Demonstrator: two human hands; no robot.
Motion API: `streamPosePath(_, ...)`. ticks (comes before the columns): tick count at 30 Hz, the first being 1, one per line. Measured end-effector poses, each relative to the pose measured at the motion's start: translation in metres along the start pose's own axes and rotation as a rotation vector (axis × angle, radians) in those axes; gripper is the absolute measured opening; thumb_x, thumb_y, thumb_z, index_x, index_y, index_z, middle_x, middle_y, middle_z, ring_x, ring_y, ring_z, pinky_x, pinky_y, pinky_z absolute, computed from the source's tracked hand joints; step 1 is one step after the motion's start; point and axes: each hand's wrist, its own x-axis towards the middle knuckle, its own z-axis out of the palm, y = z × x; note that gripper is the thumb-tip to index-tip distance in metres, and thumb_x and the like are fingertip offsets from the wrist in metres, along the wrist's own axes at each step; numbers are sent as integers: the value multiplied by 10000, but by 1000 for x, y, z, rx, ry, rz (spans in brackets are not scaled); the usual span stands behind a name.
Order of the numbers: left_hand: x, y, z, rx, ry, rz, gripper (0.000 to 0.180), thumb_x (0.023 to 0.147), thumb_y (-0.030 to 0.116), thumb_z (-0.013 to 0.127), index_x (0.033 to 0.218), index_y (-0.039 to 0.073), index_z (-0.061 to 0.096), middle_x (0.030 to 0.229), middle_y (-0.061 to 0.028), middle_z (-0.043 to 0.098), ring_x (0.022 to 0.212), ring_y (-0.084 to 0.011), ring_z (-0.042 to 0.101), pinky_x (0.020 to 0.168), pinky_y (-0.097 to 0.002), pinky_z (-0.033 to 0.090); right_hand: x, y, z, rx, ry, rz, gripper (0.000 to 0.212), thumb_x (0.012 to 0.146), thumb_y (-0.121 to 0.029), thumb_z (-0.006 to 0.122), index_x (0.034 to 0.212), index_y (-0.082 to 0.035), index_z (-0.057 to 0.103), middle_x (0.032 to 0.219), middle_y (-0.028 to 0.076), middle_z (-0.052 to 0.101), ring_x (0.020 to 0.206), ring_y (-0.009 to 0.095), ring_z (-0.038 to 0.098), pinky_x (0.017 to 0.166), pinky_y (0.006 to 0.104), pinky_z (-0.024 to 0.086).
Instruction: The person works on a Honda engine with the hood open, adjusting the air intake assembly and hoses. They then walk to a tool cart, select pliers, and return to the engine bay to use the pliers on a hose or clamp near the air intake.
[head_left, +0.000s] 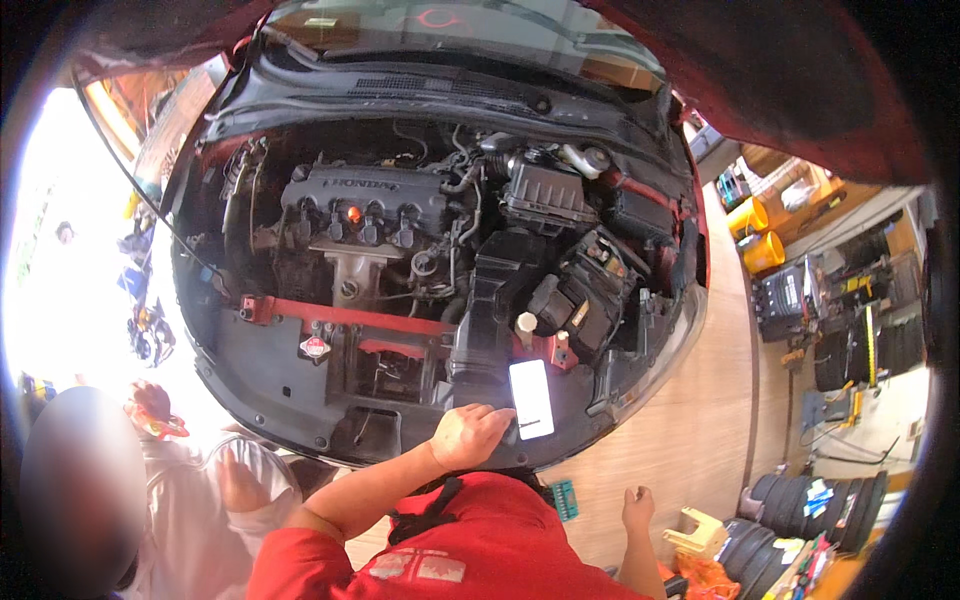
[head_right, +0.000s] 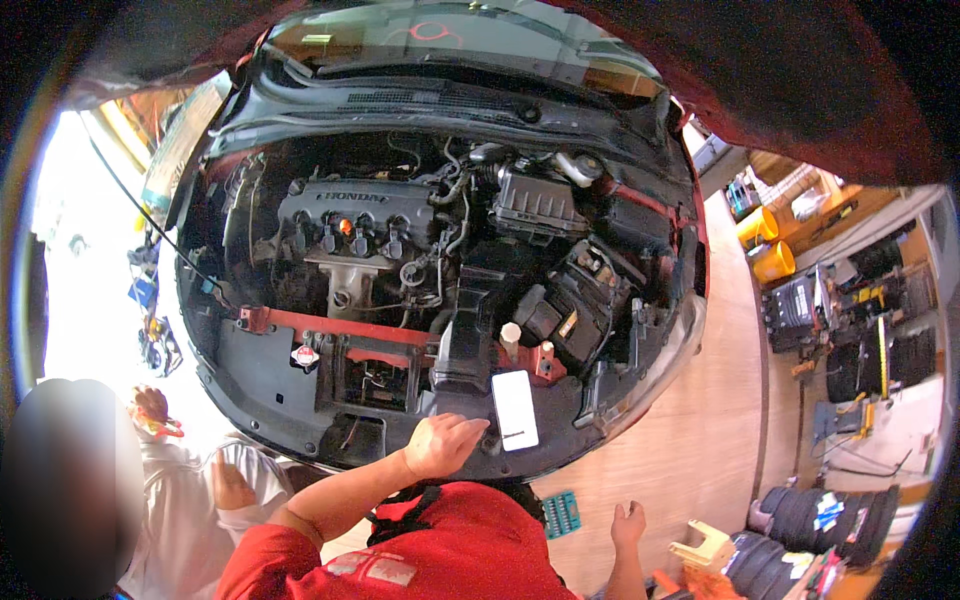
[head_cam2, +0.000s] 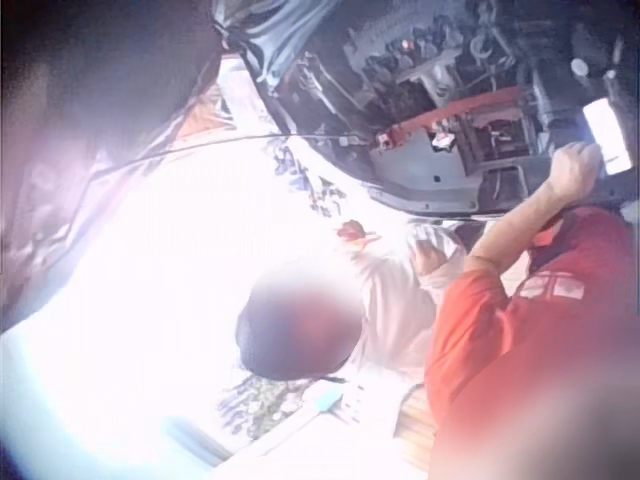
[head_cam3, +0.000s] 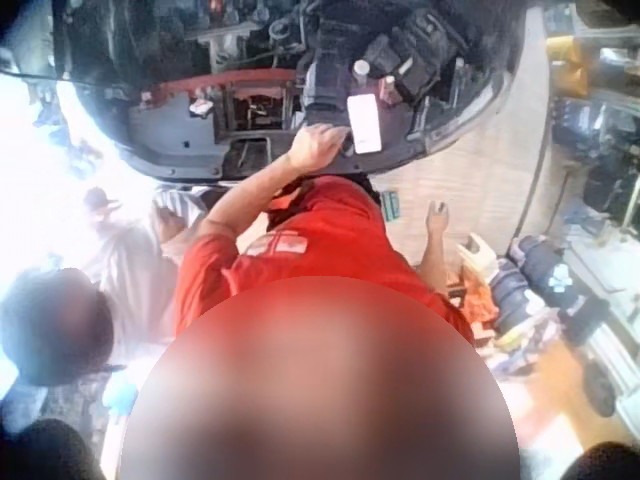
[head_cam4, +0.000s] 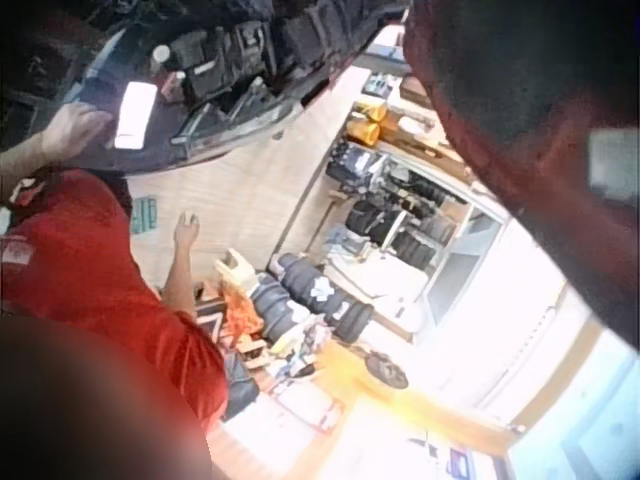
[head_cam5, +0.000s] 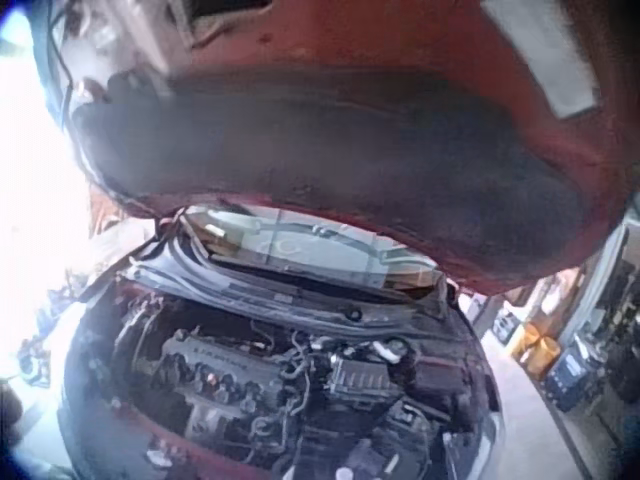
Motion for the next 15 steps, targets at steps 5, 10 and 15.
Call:
streamPosePath(5, -34, 26, 20, 55, -16, -135, 166, 860, 104, 625, 1009, 39, 659, 756, -131, 649, 674, -329, 645, 595, -421, 530, -3, 105, 46, 106, -470, 534, 435, 853, -320, 697, 1031, 76, 667, 801, 185, 667, 673, 283, 649, 583, 383, 531)
streamPosePath(10, -60, 71, 67, 87, -57, -288, 160, 874, 120, 613, 1003, 43, 669, 777, -148, 659, 704, -341, 652, 624, -428, 531, 17, 173, 59, 122, -652, 457, 380, 887, -334, 651, 993, 31, 666, 700, 97, 619, 538, 207, 573, 483, 362, 483)
streamPosePath(15, -39, 123, 132, 6, -14, -305, 162, 880, 126, 613, 1004, 40, 674, 802, -150, 667, 734, -349, 656, 651, -435, 535, 92, 185, 28, 305, -597, 395, 344, 911, -319, 630, 1060, -8, 635, 776, 66, 616, 592, 166, 570, 488, 318, 466)
